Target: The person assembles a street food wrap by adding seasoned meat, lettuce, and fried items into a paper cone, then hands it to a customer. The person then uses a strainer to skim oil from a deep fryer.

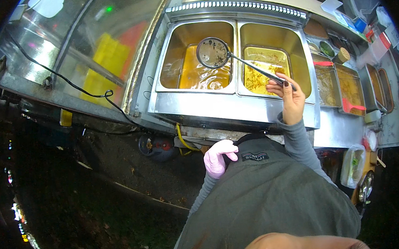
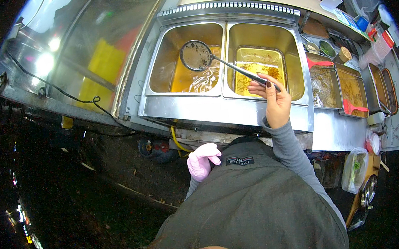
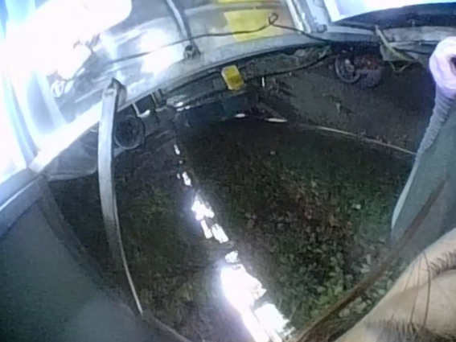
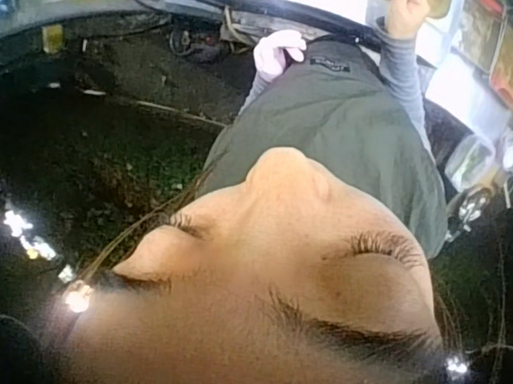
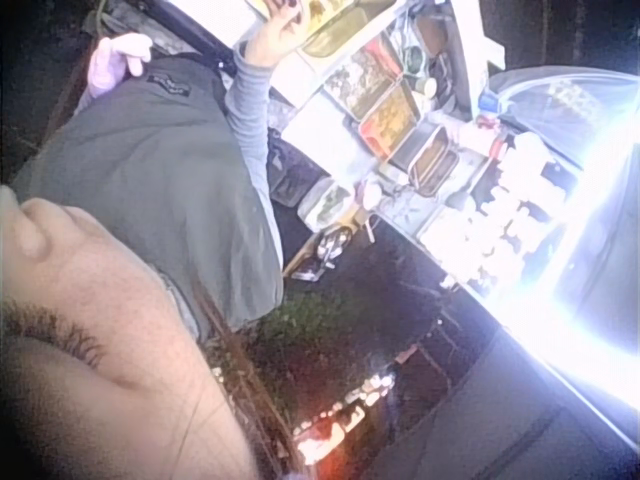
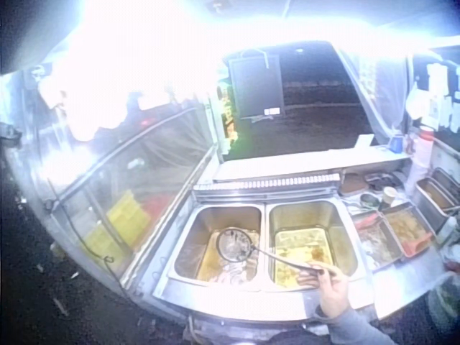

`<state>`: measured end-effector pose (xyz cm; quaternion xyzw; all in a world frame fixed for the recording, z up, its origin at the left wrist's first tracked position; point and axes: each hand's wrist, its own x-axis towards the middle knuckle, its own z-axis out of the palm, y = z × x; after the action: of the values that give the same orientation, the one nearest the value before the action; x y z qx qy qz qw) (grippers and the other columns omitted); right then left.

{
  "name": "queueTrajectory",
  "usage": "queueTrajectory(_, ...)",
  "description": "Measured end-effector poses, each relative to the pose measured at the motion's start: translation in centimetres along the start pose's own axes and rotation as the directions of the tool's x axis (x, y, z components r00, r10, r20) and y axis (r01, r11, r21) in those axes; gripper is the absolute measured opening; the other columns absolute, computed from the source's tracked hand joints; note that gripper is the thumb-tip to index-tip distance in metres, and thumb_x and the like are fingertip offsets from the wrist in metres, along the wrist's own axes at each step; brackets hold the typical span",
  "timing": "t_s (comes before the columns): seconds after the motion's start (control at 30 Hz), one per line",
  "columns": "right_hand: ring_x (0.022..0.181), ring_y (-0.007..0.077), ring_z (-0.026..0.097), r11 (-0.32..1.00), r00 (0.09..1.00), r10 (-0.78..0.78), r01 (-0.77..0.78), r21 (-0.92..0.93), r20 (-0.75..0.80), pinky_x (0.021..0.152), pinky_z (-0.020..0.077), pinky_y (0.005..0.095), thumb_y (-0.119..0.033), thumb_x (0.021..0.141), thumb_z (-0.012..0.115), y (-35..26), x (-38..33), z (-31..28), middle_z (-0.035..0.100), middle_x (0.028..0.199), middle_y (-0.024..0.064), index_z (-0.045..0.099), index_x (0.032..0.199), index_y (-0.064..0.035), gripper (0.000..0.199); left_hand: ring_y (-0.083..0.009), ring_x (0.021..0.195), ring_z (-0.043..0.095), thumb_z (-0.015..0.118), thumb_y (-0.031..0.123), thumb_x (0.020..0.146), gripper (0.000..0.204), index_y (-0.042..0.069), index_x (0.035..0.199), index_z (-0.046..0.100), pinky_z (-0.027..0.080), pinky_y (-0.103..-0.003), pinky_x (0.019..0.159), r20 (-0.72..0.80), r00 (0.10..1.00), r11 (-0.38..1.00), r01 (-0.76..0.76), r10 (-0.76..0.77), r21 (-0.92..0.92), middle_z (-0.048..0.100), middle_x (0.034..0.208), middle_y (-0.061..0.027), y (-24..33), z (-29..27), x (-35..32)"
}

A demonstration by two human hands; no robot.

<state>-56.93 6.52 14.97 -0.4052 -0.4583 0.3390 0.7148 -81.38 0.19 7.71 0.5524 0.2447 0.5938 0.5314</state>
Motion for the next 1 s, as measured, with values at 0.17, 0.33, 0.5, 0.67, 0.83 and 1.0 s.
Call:
queueTrajectory(0.17, 0.090, 0.0256, 0.067, 1.000, 1.000, -0.003, 0.003, 0.002, -0.023, 0.084, 0.0556, 0.0345, -0.019, 0.102, 0.041, 0.1, 0.1, 0.0, 0.064, 0.101, 0.0226, 0.050, 0.122, 0.0095, 0.036, -0.0232, 0.075, 0.064, 0.020, 0.044, 0.102, 0.066, -0.002, 0.089, 0.066, 0.043, -0.043, 0.094, -0.009, 1.000, 1.000, -0.009, 0.009, 0.017, 0.066, 0.065, -0.0082, -0.1, -0.1, 0.0)
queueTrajectory(0.33, 0.091, 0.0258, 0.067, 1.000, 1.000, 0.020, -0.020, 0.004, -0.001, 0.084, 0.0557, 0.0344, -0.019, 0.102, 0.041, 0.2, 0.2, 0.0, 0.064, 0.102, 0.0226, 0.049, 0.123, 0.0094, 0.037, -0.0230, 0.074, 0.064, 0.020, 0.046, 0.102, 0.068, -0.002, 0.089, 0.066, 0.042, -0.043, 0.094, -0.006, 1.000, 1.000, -0.004, 0.004, 0.015, 0.065, 0.064, -0.0081, -0.2, 0.0, 0.2)
queueTrajectory(0.5, 0.090, 0.0258, 0.067, 1.000, 1.000, -0.003, 0.003, 0.005, -0.004, 0.083, 0.0559, 0.0341, -0.020, 0.102, 0.040, 0.2, 0.4, 0.0, 0.064, 0.102, 0.0227, 0.050, 0.123, 0.0094, 0.037, -0.0231, 0.073, 0.063, 0.020, 0.046, 0.102, 0.068, -0.002, 0.088, 0.067, 0.043, -0.044, 0.093, 0.007, 1.000, 0.999, -0.030, 0.029, 0.040, 0.065, 0.063, -0.0079, -0.2, -0.1, 0.4)
queueTrajectory(0.67, 0.089, 0.0251, 0.067, 1.000, 1.000, 0.019, -0.019, 0.011, 0.002, 0.083, 0.0560, 0.0339, -0.019, 0.102, 0.040, 0.4, 0.6, 0.0, 0.064, 0.101, 0.0224, 0.050, 0.122, 0.0094, 0.036, -0.0227, 0.072, 0.063, 0.020, 0.045, 0.102, 0.067, -0.002, 0.087, 0.066, 0.044, -0.044, 0.092, 0.011, 0.997, 0.996, -0.078, 0.078, 0.047, 0.064, 0.063, -0.0078, -0.3, 0.0, 0.6)
queueTrajectory(0.83, 0.088, 0.0244, 0.067, 0.962, 0.971, 0.224, -0.207, 0.179, -0.084, 0.082, 0.0565, 0.0328, -0.019, 0.102, 0.040, 0.4, 0.9, -0.3, 0.064, 0.099, 0.0217, 0.050, 0.122, 0.0092, 0.036, -0.0224, 0.071, 0.062, 0.020, 0.047, 0.102, 0.068, -0.002, 0.089, 0.066, 0.044, -0.044, 0.091, 0.032, 0.999, 1.000, -0.020, 0.019, 0.015, 0.065, 0.064, -0.0083, 0.2, 0.5, 1.3)
queueTrajectory(1.0, 0.089, 0.0244, 0.067, 0.811, 0.853, 0.490, -0.370, 0.453, -0.180, 0.081, 0.0566, 0.0331, -0.018, 0.100, 0.039, -1.7, 0.3, -2.5, 0.065, 0.100, 0.0207, 0.049, 0.124, 0.0089, 0.037, -0.0236, 0.074, 0.062, 0.025, 0.043, 0.102, 0.062, -0.004, 0.090, 0.064, 0.045, -0.043, 0.089, 0.208, 0.978, 0.995, 0.052, -0.033, -0.088, 0.065, 0.064, -0.0100, -0.5, 1.6, 2.7)
